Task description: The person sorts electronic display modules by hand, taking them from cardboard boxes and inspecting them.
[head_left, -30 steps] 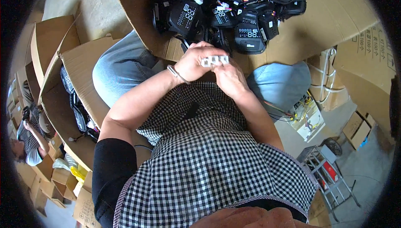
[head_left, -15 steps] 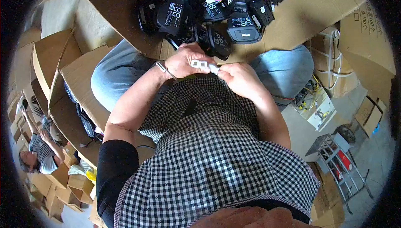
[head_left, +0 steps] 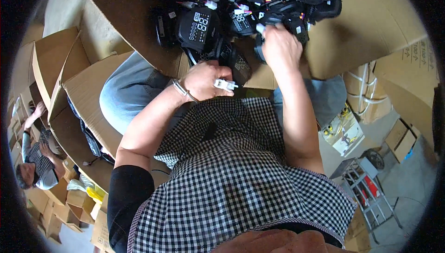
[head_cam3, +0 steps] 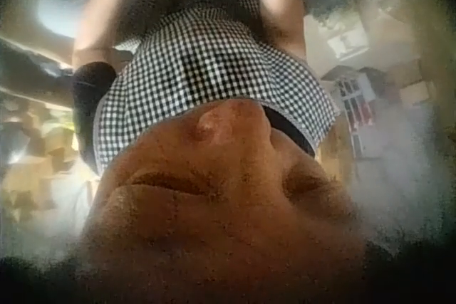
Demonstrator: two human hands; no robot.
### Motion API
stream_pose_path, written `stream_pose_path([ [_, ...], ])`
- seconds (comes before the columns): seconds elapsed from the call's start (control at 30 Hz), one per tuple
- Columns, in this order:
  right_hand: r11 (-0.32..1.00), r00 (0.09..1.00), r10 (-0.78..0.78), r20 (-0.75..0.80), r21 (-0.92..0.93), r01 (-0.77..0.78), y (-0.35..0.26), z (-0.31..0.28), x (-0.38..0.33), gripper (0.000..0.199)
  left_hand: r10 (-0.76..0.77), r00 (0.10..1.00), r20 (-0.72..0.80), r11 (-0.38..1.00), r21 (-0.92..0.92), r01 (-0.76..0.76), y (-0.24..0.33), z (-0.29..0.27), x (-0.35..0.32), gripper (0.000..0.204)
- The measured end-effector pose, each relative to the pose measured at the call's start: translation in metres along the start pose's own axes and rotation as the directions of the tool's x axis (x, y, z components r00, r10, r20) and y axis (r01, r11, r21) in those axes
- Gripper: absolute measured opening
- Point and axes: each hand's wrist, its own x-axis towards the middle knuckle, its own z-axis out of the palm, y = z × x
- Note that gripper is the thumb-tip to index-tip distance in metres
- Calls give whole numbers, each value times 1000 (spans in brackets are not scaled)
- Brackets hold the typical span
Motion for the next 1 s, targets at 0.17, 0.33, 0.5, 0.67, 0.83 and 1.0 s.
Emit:
stream_pose_path([
  [0.17,854,952,-298,74,-424,301,-20,62,68,21,89,995,-37,996,-15,-90,16,1,3,25],
  [0.33,882,889,-95,447,-375,283,1,85,90,27,215,963,-161,973,-46,-225,6,19,6,26],
  [0.5,910,921,-388,38,-139,389,19,54,26,15,61,941,-334,954,-257,-153,8,16,11,20],
  [0.67,921,923,-257,-287,215,323,15,4,-36,7,-350,896,-273,804,-579,138,4,16,14,19],
  [0.83,908,917,31,-398,394,140,46,-56,-51,13,-339,880,-332,813,-575,96,5,16,18,16],
  [1.0,789,821,-524,-227,234,568,17,-72,-45,21,-77,810,-581,839,-476,-262,4,25,18,16],
])
